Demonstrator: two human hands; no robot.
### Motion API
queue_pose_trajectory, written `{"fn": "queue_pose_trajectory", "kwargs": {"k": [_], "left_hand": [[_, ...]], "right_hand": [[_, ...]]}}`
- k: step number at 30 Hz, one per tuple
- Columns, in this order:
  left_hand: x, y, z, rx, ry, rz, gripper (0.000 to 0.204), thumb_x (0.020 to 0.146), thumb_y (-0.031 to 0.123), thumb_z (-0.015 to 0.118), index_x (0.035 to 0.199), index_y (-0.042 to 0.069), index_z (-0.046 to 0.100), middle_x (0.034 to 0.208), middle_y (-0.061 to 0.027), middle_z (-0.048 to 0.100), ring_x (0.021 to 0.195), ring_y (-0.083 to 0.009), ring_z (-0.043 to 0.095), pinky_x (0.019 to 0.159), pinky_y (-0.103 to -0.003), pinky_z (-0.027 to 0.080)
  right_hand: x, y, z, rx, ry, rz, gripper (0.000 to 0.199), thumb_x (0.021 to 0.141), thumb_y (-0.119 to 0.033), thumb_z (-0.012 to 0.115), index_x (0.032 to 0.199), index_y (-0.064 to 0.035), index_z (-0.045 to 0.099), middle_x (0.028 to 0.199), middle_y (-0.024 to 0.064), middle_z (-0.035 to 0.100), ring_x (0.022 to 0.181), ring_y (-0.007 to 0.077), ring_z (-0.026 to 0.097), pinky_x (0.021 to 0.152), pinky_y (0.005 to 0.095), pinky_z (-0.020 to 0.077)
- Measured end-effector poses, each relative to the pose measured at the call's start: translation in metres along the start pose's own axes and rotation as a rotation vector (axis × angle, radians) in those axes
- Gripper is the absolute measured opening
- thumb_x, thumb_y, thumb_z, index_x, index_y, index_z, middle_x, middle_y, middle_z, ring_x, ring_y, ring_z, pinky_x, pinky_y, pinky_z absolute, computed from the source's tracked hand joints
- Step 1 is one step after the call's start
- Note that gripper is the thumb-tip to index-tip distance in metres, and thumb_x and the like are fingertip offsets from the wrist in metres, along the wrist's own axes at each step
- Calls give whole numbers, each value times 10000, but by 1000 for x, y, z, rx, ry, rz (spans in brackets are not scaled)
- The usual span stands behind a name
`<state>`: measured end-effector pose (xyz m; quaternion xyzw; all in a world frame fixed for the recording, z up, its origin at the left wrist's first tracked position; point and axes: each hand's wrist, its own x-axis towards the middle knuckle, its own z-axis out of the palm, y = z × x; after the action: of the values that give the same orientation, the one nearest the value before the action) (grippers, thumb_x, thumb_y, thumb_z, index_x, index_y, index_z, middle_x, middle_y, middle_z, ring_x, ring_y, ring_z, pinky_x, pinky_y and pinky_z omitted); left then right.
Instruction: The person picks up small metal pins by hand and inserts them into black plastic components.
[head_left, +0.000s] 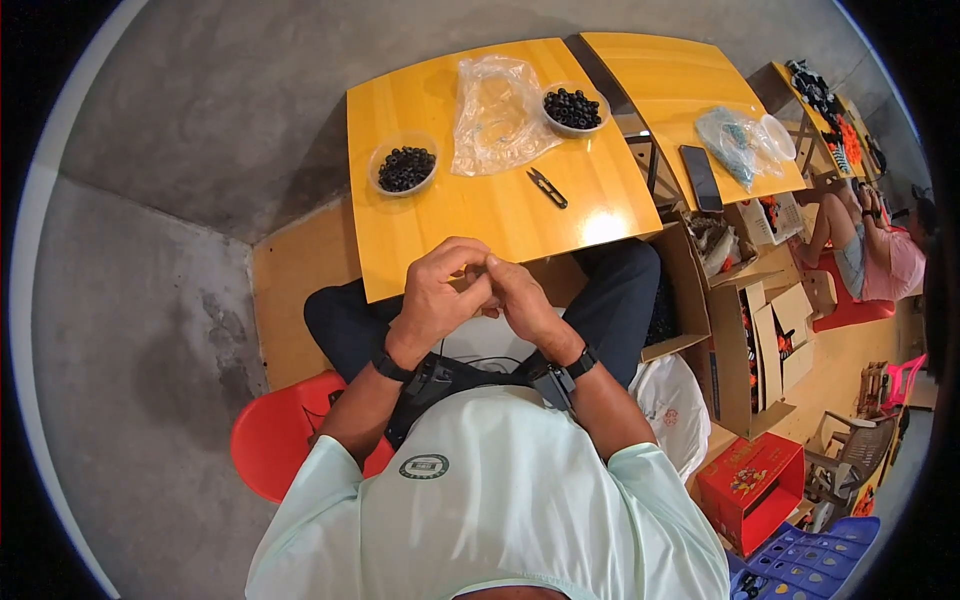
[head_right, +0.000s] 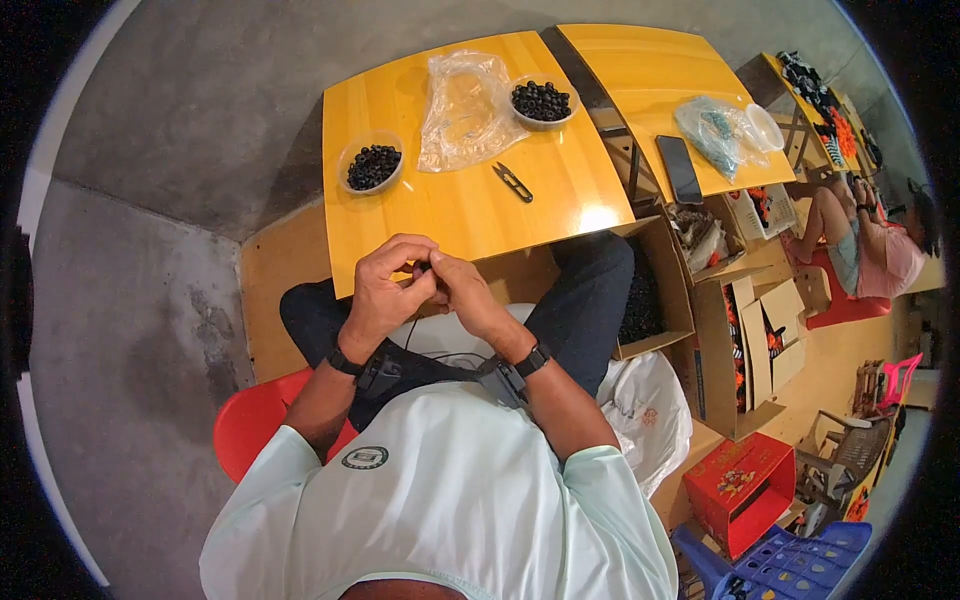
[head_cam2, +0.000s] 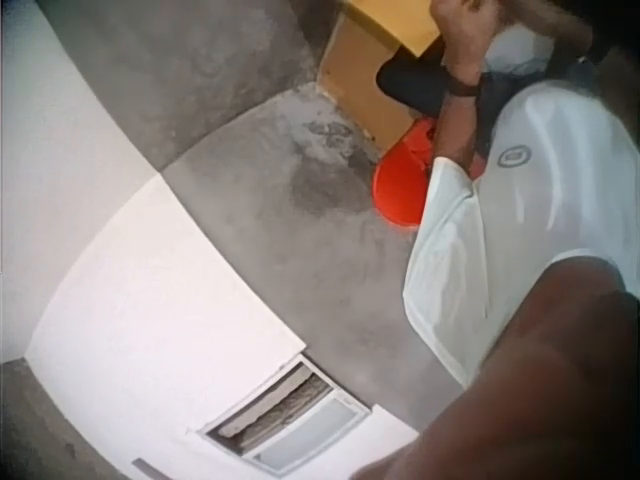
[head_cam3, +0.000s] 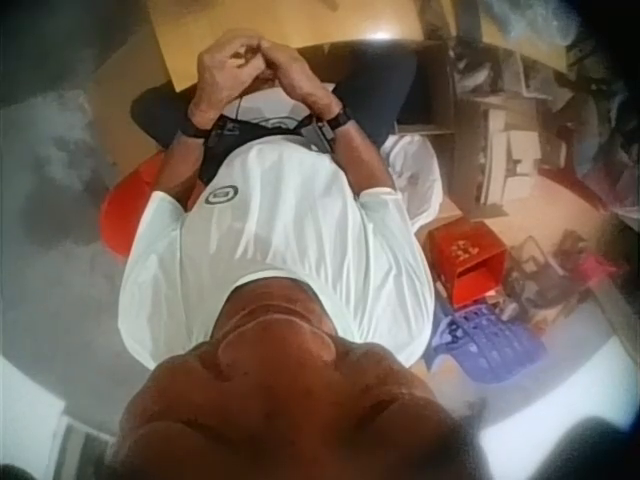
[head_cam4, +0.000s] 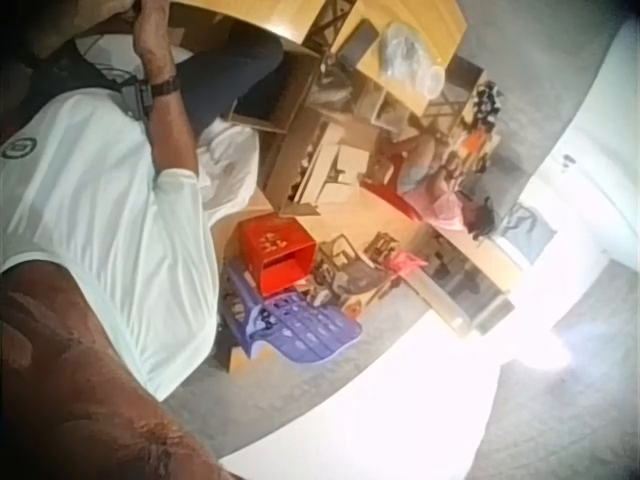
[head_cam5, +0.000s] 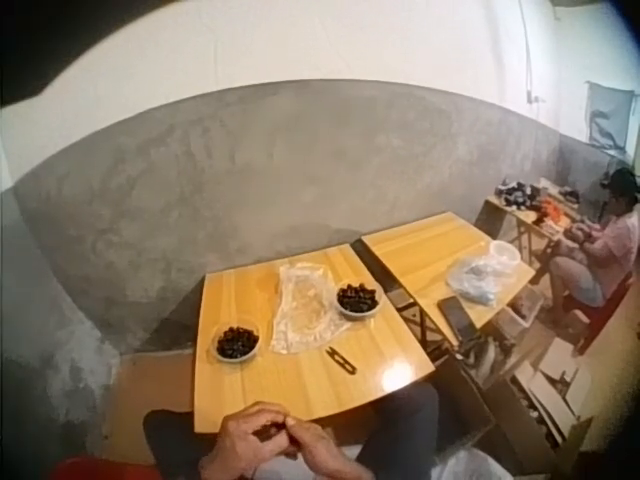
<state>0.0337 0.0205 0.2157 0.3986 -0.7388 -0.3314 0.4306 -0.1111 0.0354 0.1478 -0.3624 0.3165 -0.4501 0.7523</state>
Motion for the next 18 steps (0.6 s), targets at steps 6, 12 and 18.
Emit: {"fn": "queue_pose_trajectory", "kwargs": {"k": [6,12,18], "left_hand": [[-8,4,1,-408,16,-219,103,833,-66,621,934,-62,642,1099,-131,625,731,-146,693,600,-249,575],[-9,-1,-1,-331,19,-162,142,820,-30,673,961,-43,666,1101,-128,636,788,-152,693,673,-263,569],[-10,-8,1,-242,42,-132,164,784,12,723,947,11,705,1061,-106,672,944,-141,638,791,-290,517]], "right_hand": [[-7,-9,6,293,-90,-1,412,1026,-411,436,1035,-30,594,788,10,564,648,102,474,543,252,373],[-5,-10,5,220,-107,-9,404,1007,-421,496,1026,-33,607,768,-23,522,629,73,415,523,227,334],[-6,-17,4,153,-138,-9,404,992,-435,529,1031,-41,614,741,-50,462,617,60,352,525,216,274]]}}
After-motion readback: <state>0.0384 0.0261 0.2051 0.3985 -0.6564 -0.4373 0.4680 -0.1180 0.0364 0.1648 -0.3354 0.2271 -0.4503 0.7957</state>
